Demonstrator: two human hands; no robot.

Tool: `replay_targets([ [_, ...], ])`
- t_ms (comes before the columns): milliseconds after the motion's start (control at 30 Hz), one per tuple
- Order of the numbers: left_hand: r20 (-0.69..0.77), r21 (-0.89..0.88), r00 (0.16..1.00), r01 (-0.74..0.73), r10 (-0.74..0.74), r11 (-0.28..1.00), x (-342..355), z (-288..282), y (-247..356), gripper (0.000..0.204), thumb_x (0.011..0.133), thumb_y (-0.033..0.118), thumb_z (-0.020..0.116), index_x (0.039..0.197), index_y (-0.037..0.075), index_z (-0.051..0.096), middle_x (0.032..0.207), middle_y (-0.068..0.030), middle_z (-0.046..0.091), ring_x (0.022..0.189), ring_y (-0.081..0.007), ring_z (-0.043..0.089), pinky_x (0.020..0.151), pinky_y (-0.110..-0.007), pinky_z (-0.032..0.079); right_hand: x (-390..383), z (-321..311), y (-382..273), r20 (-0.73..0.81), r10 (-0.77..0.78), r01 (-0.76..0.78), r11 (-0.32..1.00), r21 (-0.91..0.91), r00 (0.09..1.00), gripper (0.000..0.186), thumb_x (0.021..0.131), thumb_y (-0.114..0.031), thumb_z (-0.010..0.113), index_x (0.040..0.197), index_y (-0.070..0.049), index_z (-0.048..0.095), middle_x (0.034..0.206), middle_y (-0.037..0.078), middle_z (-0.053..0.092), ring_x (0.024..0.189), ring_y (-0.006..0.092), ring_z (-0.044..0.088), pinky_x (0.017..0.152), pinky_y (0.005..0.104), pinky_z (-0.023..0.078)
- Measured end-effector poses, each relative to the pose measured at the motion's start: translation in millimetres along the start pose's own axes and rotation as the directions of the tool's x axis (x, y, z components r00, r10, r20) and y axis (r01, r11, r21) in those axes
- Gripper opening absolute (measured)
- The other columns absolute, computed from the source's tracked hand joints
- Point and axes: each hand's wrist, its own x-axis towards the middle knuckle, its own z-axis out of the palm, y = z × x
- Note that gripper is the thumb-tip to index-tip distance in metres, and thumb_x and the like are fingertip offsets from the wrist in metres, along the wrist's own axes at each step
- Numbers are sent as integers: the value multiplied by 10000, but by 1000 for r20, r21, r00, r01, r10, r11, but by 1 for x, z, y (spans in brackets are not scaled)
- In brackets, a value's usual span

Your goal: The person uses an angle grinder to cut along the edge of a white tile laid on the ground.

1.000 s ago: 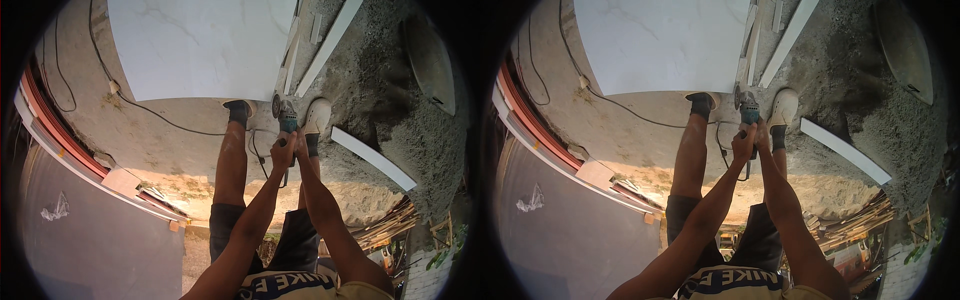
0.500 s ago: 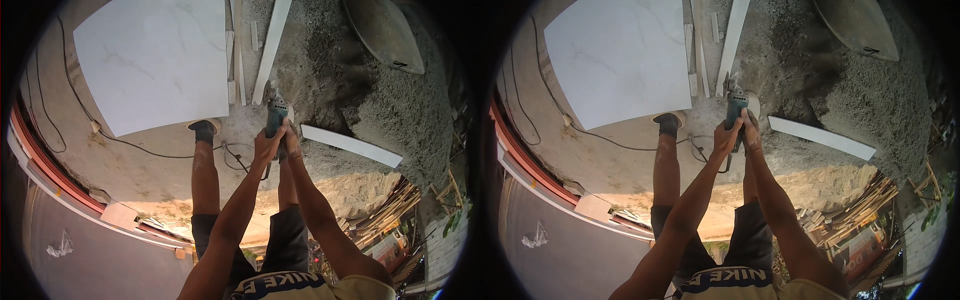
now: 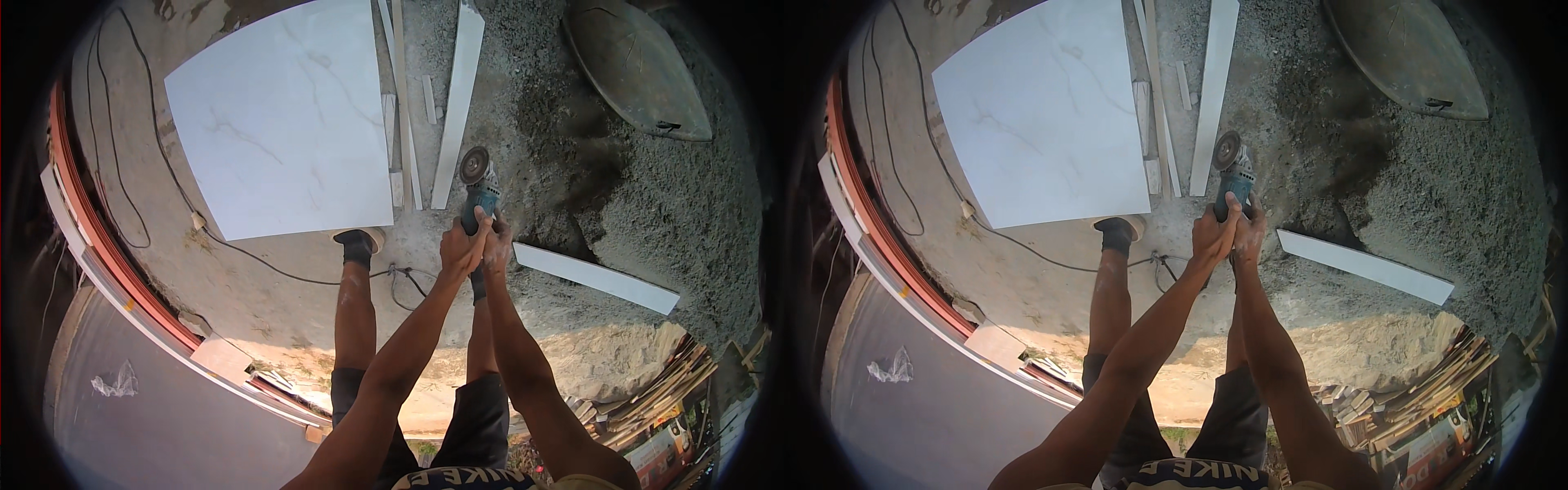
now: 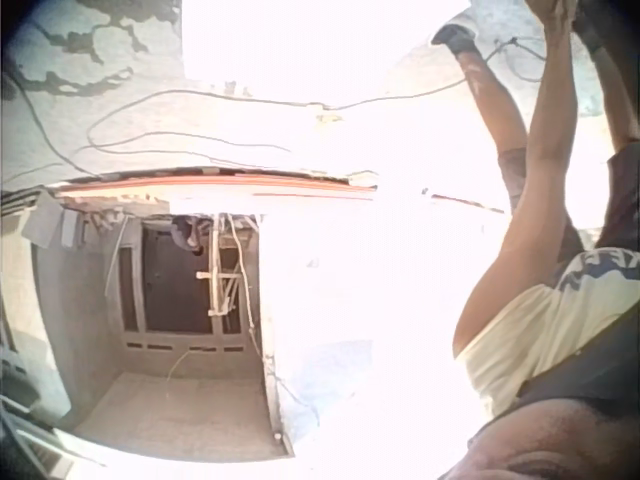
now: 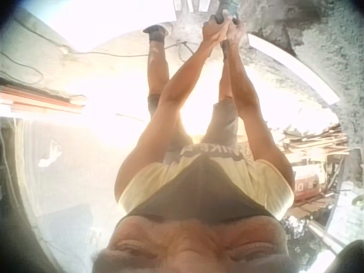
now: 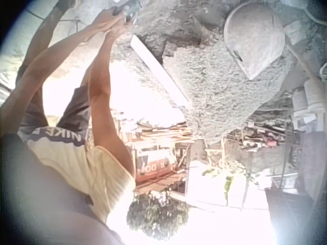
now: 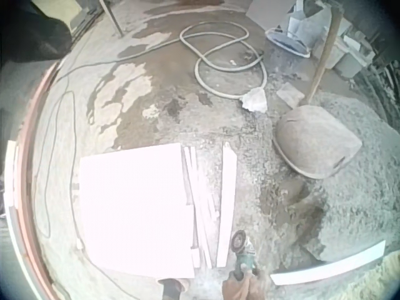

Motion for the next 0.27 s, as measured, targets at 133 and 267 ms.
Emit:
replay_targets([
  [133, -87, 226, 984, -131, 154, 965, 25, 3, 4, 630, 915, 559, 558, 1072, -49, 607, 956, -316, 679, 940, -497, 664, 827, -543, 523, 54, -4, 41, 98, 16, 8, 973, -232, 995, 490, 859, -391, 757, 1088, 27, 643, 919, 44, 646, 807, 152, 565, 755, 289, 470],
  [267, -114, 221, 937, -301, 331, 928, 48, 41, 37, 614, 936, 552, 529, 1097, -38, 586, 1042, -319, 657, 978, -506, 645, 845, -557, 514, 163, -58, 105, 226, -130, 189, 945, -267, 965, 473, 904, -393, 692, 1147, 8, 626, 983, 41, 641, 901, 162, 582, 838, 303, 469],
])
